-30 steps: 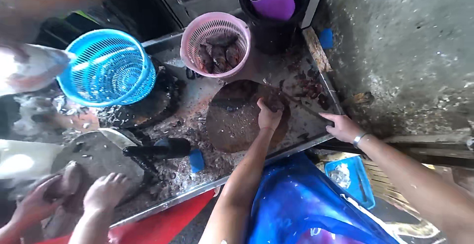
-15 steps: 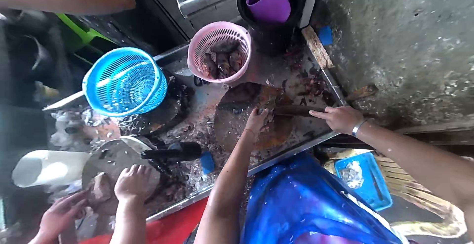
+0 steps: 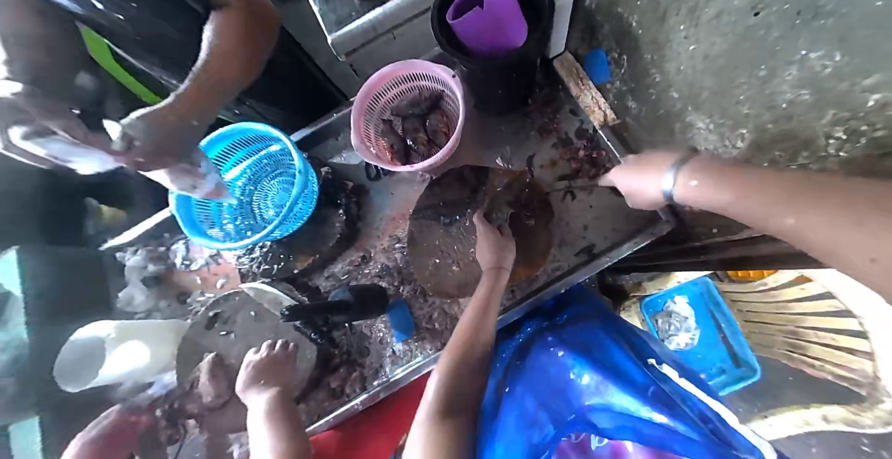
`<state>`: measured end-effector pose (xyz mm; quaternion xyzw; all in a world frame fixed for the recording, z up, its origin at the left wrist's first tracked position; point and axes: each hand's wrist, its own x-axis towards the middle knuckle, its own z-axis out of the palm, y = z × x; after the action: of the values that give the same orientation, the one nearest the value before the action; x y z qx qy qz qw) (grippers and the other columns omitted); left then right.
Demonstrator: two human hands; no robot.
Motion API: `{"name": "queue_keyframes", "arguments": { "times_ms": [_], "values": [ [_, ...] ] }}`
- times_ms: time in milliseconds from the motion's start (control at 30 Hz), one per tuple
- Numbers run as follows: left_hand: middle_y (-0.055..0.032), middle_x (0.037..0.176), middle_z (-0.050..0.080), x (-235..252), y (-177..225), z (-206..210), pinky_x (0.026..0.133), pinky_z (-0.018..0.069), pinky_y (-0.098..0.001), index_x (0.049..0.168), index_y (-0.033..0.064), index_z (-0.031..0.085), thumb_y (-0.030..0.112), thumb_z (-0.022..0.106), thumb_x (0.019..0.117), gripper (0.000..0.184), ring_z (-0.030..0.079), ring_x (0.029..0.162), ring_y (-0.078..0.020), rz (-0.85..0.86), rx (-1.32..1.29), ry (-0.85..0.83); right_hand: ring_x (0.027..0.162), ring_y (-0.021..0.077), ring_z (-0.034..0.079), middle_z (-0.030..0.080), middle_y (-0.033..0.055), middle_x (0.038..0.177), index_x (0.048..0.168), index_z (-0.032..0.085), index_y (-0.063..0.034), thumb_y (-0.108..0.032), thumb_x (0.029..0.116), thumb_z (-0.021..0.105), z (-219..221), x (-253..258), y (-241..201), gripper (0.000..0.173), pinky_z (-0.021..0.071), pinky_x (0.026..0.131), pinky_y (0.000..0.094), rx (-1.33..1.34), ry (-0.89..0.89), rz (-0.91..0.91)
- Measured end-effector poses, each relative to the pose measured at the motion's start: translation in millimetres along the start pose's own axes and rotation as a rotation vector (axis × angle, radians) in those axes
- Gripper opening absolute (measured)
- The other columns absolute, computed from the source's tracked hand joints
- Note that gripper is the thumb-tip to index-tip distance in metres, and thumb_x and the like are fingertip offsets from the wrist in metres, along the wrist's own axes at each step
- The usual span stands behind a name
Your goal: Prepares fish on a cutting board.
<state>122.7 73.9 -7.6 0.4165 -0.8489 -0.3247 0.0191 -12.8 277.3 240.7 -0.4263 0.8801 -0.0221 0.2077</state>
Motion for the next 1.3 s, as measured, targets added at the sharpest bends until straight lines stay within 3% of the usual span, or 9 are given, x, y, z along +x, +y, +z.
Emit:
{"name": "queue_keyframes", "arguments": {
  "times_ms": [167, 267, 400, 600, 700, 900, 1000, 1067, 1300],
  "values": [
    [-0.0199, 0.124, 0.066, -11.1, -8.6, 14.9, 0.082, 0.0601, -0.0571, 0.153, 0.0134, 0.025, 0.028, 0.063, 0.1008, 0.066, 0.072, 0.096, -0.0341, -0.201, -0.380, 0.090, 0.052, 0.0139, 0.051, 0.058, 0.0077, 0.081, 0.160, 0.039, -0.0290, -0.018, 0.1079, 0.055, 130.8, 38.0, 36.5, 0.055, 0.0470, 0.046, 0.0280, 0.974, -0.491, 0.455],
    [-0.0222, 0.116, 0.065, -13.2, -12.4, 2.4, 0.073, 0.0631, -0.0500, 0.153, 0.0097, 0.027, 0.020, 0.065, 0.0988, 0.067, 0.073, 0.080, -0.0295, -0.203, -0.574, 0.128, 0.051, 0.0134, 0.051, 0.059, 0.0072, 0.082, 0.160, 0.039, -0.0235, -0.019, 0.1067, 0.057, 179.8, 38.6, 24.6, 0.056, 0.0473, 0.047, 0.0282, 1.201, -0.207, 0.595],
    [-0.0247, 0.128, 0.059, 41.8, 7.5, -45.2, 0.080, 0.0593, -0.0479, 0.154, 0.0051, 0.023, 0.020, 0.063, 0.1010, 0.068, 0.068, 0.094, -0.0292, -0.170, -0.880, 0.230, 0.113, 0.0334, 0.069, 0.065, 0.0189, 0.136, 0.161, 0.039, -0.0175, -0.017, 0.1028, 0.056, 222.6, 65.1, 38.3, 0.060, 0.0537, 0.100, 0.0544, 0.760, 0.095, 0.482],
    [-0.0204, 0.139, 0.058, 123.5, -20.7, -79.5, 0.090, 0.0589, -0.0455, 0.162, 0.0169, 0.010, 0.037, 0.064, 0.1023, 0.083, 0.068, 0.111, -0.0275, -0.041, -0.933, 0.152, 0.132, 0.0371, 0.058, 0.061, 0.0184, 0.143, 0.150, 0.055, -0.0191, -0.006, 0.0990, 0.052, 272.6, 115.0, 73.0, 0.053, 0.0466, 0.111, 0.0572, 0.494, 0.135, 0.422],
    [-0.0256, 0.142, 0.053, 99.3, -66.2, -53.5, 0.105, 0.0524, -0.0444, 0.156, -0.0008, 0.031, 0.027, 0.070, 0.0954, 0.077, 0.059, 0.125, -0.0310, 0.122, -0.505, 0.205, 0.132, 0.0372, 0.057, 0.058, 0.0198, 0.143, 0.141, 0.063, -0.0138, -0.012, 0.0996, 0.058, 211.0, 160.5, 63.5, 0.042, 0.0470, 0.111, 0.0548, 0.407, 0.242, 0.306],
    [-0.0151, 0.134, 0.063, 69.2, -83.2, -6.0, 0.108, 0.0462, -0.0564, 0.133, 0.0137, 0.063, 0.053, 0.066, 0.0881, 0.060, 0.058, 0.127, -0.0357, 0.128, 0.090, 0.351, 0.139, 0.0384, 0.050, 0.054, 0.0169, 0.149, 0.148, 0.055, -0.0122, -0.013, 0.0919, 0.069, 25.3, 338.8, 41.1, 0.058, 0.0446, 0.111, 0.0599, 0.176, 0.606, -0.087],
    [-0.0124, 0.140, 0.061, 70.2, -81.0, 4.4, 0.110, 0.0439, -0.0558, 0.135, 0.0177, 0.064, 0.062, 0.061, 0.0871, 0.065, 0.056, 0.131, -0.0346, 0.087, 0.201, 0.340, 0.145, 0.0462, 0.040, 0.047, 0.0199, 0.156, 0.156, 0.045, -0.0131, -0.016, 0.0830, 0.083, -38.6, 418.4, 43.0, 0.082, 0.0290, 0.110, 0.0793, 0.000, 0.494, -0.157],
    [-0.0120, 0.139, 0.061, 69.9, -80.1, 2.8, 0.110, 0.0443, -0.0548, 0.133, 0.0165, 0.065, 0.061, 0.061, 0.0877, 0.064, 0.056, 0.131, -0.0347, 0.072, 0.217, 0.344, 0.130, 0.0483, 0.055, 0.066, 0.0240, 0.131, 0.130, 0.068, -0.0071, -0.019, 0.0838, 0.084, -58.0, 453.6, 47.6, 0.050, 0.0348, 0.104, 0.0800, 0.028, 0.312, -0.140],
    [-0.0112, 0.139, 0.062, 69.4, -79.4, 8.1, 0.109, 0.0442, -0.0552, 0.130, 0.0193, 0.068, 0.064, 0.057, 0.0883, 0.062, 0.056, 0.130, -0.0337, 0.021, 0.305, 0.318, 0.122, 0.0395, 0.062, 0.055, 0.0231, 0.143, 0.147, 0.048, -0.0076, -0.042, 0.1028, 0.062, -18.0, 494.3, 100.1, 0.057, 0.0577, 0.091, 0.0593, 1.573, 0.199, 0.446]
  ]
}}
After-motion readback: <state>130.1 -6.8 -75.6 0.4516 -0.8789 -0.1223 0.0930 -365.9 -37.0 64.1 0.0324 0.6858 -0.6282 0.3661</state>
